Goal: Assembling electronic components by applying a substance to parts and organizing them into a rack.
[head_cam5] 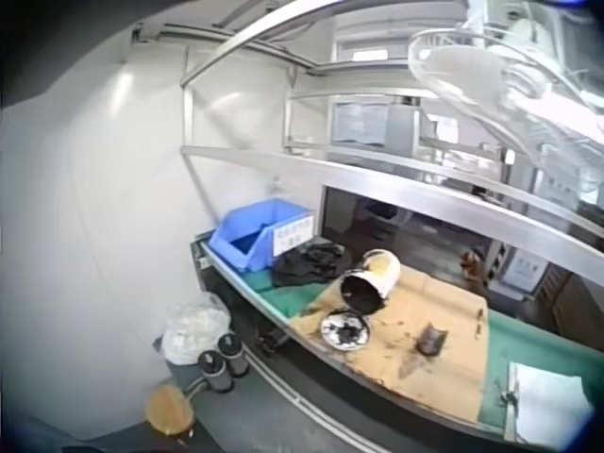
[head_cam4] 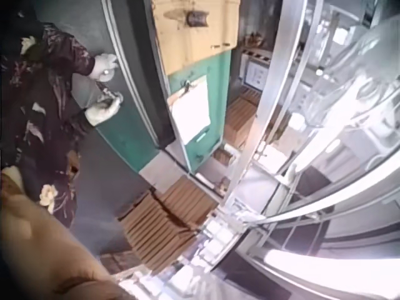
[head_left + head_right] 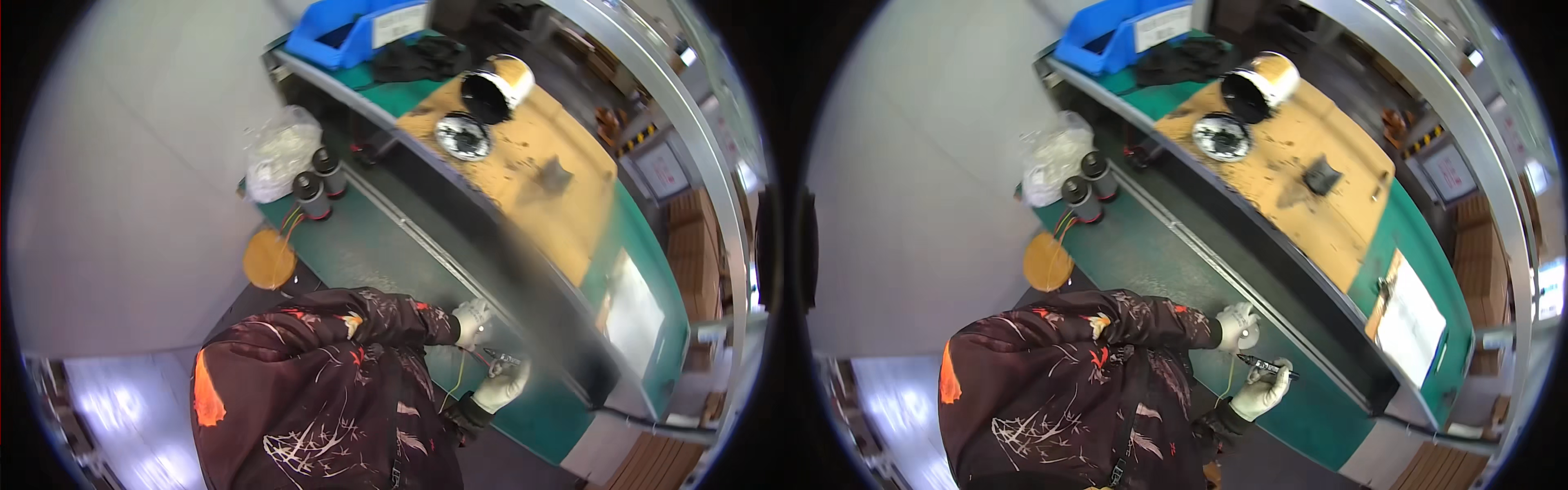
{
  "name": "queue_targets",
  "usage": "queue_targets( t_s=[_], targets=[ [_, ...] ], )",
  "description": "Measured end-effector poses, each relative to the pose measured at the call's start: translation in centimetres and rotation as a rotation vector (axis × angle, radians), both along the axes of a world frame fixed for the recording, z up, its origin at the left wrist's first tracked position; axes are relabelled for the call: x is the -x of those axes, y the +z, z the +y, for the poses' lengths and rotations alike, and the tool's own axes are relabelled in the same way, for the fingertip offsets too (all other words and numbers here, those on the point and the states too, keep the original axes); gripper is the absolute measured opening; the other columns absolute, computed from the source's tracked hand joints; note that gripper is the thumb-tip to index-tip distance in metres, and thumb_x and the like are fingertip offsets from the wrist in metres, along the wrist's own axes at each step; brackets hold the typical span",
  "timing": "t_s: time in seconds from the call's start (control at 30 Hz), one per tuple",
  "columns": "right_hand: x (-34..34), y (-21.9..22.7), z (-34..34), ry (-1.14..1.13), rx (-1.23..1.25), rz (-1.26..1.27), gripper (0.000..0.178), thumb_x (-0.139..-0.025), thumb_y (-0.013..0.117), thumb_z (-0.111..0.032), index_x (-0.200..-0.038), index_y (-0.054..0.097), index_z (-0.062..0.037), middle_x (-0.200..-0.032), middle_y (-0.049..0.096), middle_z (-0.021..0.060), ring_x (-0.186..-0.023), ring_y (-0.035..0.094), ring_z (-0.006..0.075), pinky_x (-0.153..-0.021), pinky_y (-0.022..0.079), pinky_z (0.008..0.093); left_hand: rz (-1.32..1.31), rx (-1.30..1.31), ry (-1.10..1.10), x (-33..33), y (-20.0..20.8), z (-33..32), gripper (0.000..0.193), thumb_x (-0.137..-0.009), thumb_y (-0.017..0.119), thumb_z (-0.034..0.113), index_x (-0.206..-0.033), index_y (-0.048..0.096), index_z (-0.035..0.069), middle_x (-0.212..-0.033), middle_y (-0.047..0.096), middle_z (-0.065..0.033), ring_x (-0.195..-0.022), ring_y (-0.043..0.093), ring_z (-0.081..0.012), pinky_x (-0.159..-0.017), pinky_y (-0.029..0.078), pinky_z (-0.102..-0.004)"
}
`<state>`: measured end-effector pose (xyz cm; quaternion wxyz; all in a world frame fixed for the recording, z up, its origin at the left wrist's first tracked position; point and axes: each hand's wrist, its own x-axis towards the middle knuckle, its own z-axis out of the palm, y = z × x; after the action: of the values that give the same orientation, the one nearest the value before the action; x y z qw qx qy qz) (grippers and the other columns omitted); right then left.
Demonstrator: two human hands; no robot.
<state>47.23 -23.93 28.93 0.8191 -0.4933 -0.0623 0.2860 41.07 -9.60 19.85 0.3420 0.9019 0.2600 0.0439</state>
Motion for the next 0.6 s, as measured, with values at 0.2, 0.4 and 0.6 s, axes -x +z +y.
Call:
queue_targets(
  t_s=[0.2,0.4,0.6],
  targets=[
    [1.9,-1.8,5.9,0.266,0.099,-0.121,0.026,-0.100,0.056,-0.029,-0.098,0.060,-0.0028,-0.066,0.054,0.0016,-0.048,0.048,0.0093,-0.045,0.036,0.0206,0.071,-0.025,0.405,11.0,-1.1,9.1,0.097,-0.047,0.089,0.026,-0.134,0.053,0.006,-0.130,0.047,-0.0195,-0.123,0.048,-0.0387,-0.100,0.046,-0.0501],
    [3.4,6.9,18.8,0.517,0.022,-0.785,0.027,-0.099,0.056,-0.026,-0.097,0.061,0.0004,-0.064,0.052,0.0019,-0.049,0.045,0.0087,-0.048,0.032,0.0240,0.068,-0.124,0.421,17.7,-0.7,14.2,0.093,-0.048,0.090,0.027,-0.133,0.055,0.011,-0.133,0.049,-0.0125,-0.118,0.048,-0.0382,-0.099,0.045,-0.0494],
    [3.0,14.3,34.0,0.286,-0.060,-0.882,0.015,-0.094,0.070,-0.015,-0.100,0.068,-0.0006,-0.077,0.067,0.0042,-0.061,0.059,0.0088,-0.057,0.047,0.0228,-0.024,-0.106,0.499,21.7,-0.1,13.9,0.092,-0.056,0.090,0.036,-0.137,0.054,0.012,-0.133,0.054,-0.0148,-0.121,0.052,-0.0376,-0.102,0.044,-0.0489]
  ],
)
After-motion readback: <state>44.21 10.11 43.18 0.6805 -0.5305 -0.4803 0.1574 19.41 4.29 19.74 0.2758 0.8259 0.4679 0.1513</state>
